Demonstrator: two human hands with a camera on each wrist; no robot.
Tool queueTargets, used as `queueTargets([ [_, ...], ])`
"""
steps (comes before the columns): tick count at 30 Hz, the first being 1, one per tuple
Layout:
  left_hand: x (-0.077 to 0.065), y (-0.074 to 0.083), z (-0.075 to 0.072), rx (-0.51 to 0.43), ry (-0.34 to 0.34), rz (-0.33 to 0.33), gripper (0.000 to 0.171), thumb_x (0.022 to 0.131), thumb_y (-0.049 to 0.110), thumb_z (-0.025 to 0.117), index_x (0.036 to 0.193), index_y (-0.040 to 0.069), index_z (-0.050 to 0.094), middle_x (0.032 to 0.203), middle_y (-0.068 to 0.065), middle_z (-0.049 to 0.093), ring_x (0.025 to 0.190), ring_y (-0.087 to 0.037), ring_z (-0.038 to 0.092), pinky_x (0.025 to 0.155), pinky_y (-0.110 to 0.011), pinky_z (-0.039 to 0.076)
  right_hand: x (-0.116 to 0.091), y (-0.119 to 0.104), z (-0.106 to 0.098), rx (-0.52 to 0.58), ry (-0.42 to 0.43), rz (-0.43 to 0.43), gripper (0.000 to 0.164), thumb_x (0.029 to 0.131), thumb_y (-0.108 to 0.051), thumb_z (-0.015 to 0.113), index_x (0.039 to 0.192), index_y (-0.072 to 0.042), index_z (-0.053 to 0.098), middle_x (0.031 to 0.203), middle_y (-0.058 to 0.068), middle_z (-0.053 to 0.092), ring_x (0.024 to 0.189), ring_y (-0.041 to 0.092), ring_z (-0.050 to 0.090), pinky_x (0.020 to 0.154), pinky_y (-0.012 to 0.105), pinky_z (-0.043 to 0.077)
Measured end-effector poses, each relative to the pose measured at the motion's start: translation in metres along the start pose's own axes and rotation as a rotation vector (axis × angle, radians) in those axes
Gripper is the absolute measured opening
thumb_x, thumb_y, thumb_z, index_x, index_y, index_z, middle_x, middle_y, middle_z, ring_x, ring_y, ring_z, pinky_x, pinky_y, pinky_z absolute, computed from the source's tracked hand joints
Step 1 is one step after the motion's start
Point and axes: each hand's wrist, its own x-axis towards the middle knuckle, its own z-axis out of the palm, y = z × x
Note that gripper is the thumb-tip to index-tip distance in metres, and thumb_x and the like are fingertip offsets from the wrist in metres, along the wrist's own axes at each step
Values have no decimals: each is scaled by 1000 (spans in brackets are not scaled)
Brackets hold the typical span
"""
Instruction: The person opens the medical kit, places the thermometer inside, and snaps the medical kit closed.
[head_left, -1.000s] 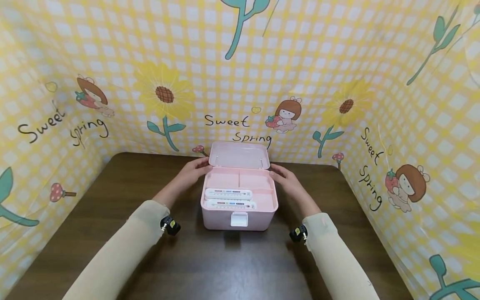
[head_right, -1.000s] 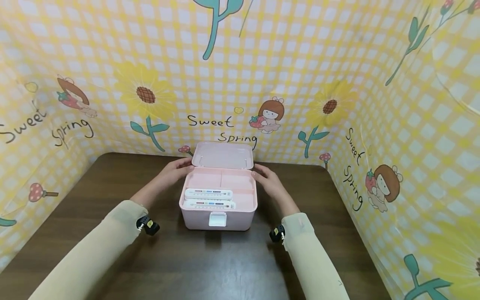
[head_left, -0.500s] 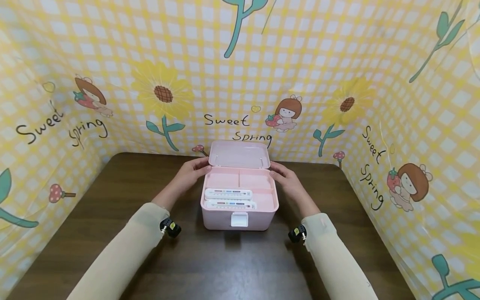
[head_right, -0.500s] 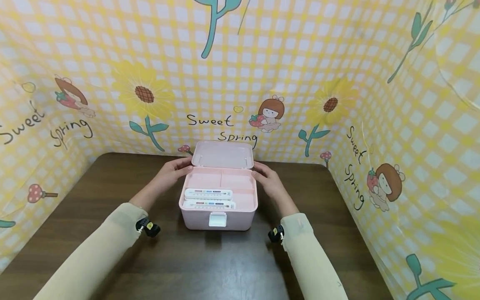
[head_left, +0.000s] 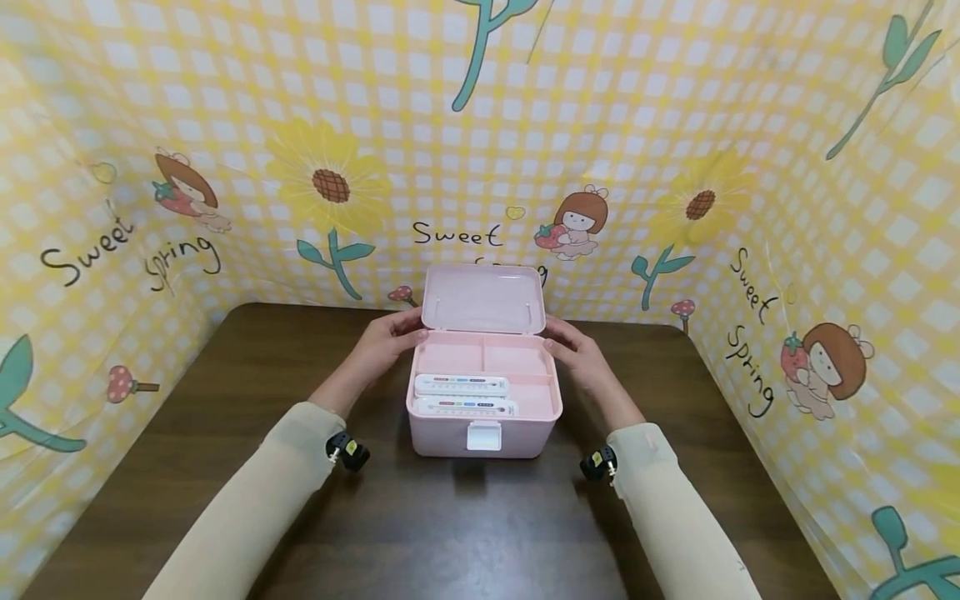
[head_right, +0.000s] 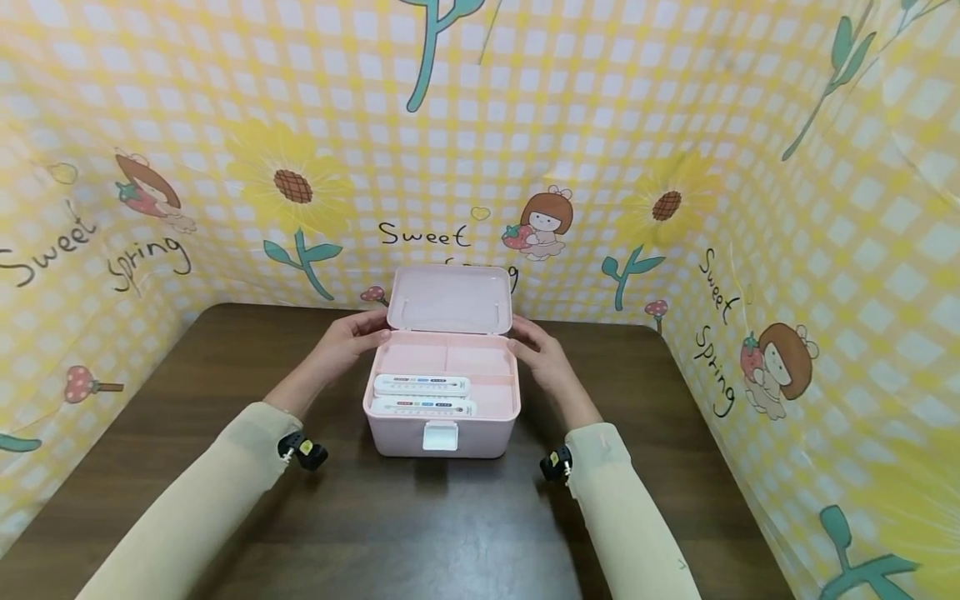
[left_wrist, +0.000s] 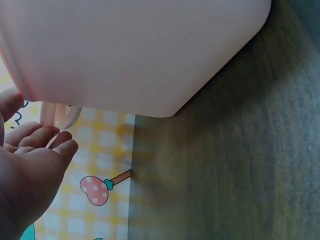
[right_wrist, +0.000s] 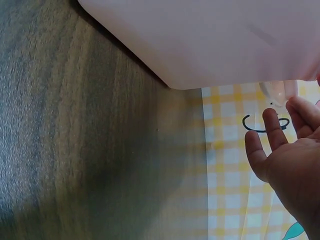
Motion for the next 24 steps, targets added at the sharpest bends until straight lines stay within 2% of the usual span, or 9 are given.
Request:
queueTargets([
  [4,2,0,0,10,9,8,60,98,28,71,153,16,50,153,-10,54,142,-31,49,117,-51,41,1,5,0,19,10,-44,51,103,-15,64,151,-5,51,163,7,39,146,31,42,118,49,39],
  [8,1,0,-1,19,24,11,62,97,28,73,153,20,50,153,-8,54,143,-30,49,117,-51,41,0,6,1,24,22,-101,48,102,-11,64,148,-5,54,162,6,41,143,31,47,110,31,48],
  [10,1,1,0,16,30,8,63,96,29,74,153,22,50,154,-7,53,143,-29,48,117,-50,42,0,7,1,29,42,-125,47,100,-8,65,146,-3,56,161,7,43,140,33,49,104,22,50],
  [13,0,2,0,2,32,10,64,95,28,75,154,23,50,155,-5,51,144,-27,47,116,-49,43,0,9,2,33,66,-157,47,99,-4,66,145,-1,57,160,9,44,137,35,50,100,16,49],
  [18,-2,5,2,-37,55,10,64,94,26,77,152,23,52,153,-4,53,145,-24,46,116,-48,43,0,7,4,63,93,-179,48,97,1,66,144,5,55,159,16,43,133,42,48,98,17,47],
  [24,-4,6,6,-56,108,10,62,93,22,78,150,25,55,150,-3,56,144,-19,48,114,-45,45,-8,-11,8,55,129,-231,48,93,6,69,138,13,55,154,25,45,127,52,46,98,34,47],
])
